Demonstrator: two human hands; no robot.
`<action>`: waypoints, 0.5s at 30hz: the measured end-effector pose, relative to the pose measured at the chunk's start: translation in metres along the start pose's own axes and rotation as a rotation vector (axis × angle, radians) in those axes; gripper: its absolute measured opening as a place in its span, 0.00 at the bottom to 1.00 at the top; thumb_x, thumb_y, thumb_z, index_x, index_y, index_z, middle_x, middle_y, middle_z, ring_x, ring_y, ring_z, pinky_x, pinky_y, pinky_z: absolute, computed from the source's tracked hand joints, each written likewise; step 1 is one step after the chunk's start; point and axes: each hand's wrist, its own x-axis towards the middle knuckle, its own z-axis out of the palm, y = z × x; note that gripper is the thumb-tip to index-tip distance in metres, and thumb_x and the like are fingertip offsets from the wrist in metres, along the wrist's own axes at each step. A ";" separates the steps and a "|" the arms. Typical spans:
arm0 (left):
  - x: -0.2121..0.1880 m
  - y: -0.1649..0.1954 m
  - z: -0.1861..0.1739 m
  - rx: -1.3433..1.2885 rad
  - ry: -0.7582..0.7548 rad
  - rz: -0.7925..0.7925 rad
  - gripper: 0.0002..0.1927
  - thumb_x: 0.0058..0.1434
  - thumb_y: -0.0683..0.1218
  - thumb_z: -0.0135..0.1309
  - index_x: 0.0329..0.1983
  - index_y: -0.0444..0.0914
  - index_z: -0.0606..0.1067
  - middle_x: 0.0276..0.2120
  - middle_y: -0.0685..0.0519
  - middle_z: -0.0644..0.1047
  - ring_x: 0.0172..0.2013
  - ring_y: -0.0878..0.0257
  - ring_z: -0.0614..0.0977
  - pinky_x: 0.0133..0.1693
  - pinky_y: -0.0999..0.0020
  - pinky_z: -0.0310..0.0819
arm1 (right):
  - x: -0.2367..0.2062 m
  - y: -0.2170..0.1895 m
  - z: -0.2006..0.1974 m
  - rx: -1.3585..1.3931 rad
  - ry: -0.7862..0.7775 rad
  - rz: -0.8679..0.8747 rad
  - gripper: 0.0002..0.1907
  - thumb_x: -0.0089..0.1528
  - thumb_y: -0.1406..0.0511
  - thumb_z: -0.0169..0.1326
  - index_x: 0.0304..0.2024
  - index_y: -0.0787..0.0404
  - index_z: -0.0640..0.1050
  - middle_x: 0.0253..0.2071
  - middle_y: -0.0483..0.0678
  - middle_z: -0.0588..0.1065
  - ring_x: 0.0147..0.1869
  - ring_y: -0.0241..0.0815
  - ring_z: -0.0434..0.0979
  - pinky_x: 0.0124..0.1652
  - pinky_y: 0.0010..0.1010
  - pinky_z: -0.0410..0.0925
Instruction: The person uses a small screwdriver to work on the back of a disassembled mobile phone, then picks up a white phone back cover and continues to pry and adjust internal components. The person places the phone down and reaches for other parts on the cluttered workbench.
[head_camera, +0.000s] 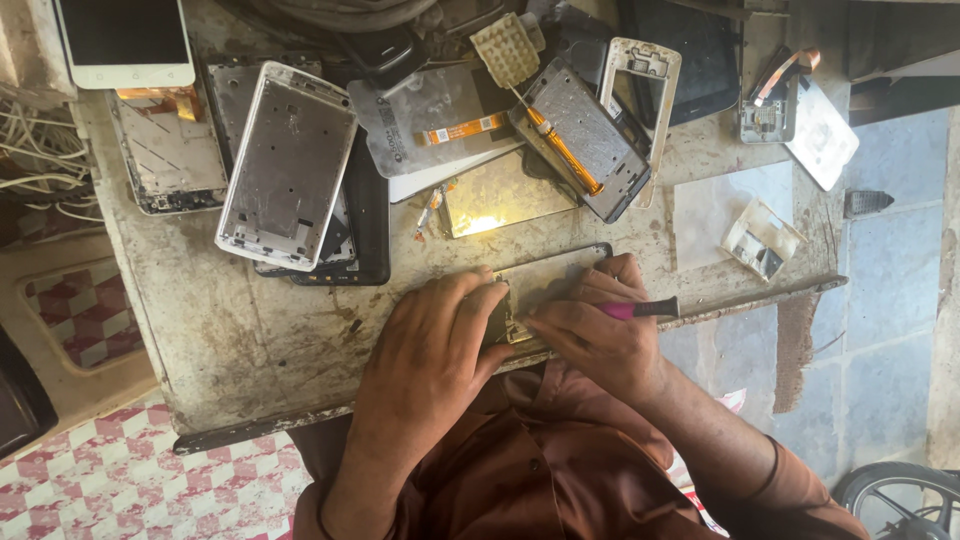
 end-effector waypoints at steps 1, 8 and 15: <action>0.000 0.000 0.000 -0.003 0.001 0.002 0.35 0.49 0.50 0.70 0.59 0.38 0.70 0.56 0.51 0.73 0.56 0.56 0.77 0.59 0.56 0.70 | 0.000 0.000 0.000 -0.008 0.007 0.013 0.13 0.55 0.67 0.71 0.38 0.55 0.79 0.36 0.41 0.78 0.39 0.37 0.77 0.43 0.35 0.63; -0.001 0.000 0.002 0.011 -0.006 0.003 0.35 0.49 0.51 0.69 0.59 0.38 0.70 0.55 0.51 0.73 0.56 0.55 0.77 0.60 0.55 0.70 | 0.001 0.000 0.000 -0.016 0.005 -0.008 0.13 0.54 0.67 0.71 0.37 0.55 0.80 0.35 0.41 0.78 0.38 0.37 0.76 0.42 0.35 0.62; 0.000 0.000 0.001 -0.004 -0.002 -0.002 0.35 0.50 0.51 0.69 0.59 0.38 0.70 0.56 0.51 0.73 0.56 0.55 0.77 0.59 0.56 0.70 | 0.001 -0.002 0.000 -0.039 0.001 0.010 0.13 0.54 0.67 0.71 0.37 0.56 0.80 0.36 0.43 0.78 0.39 0.38 0.77 0.42 0.36 0.62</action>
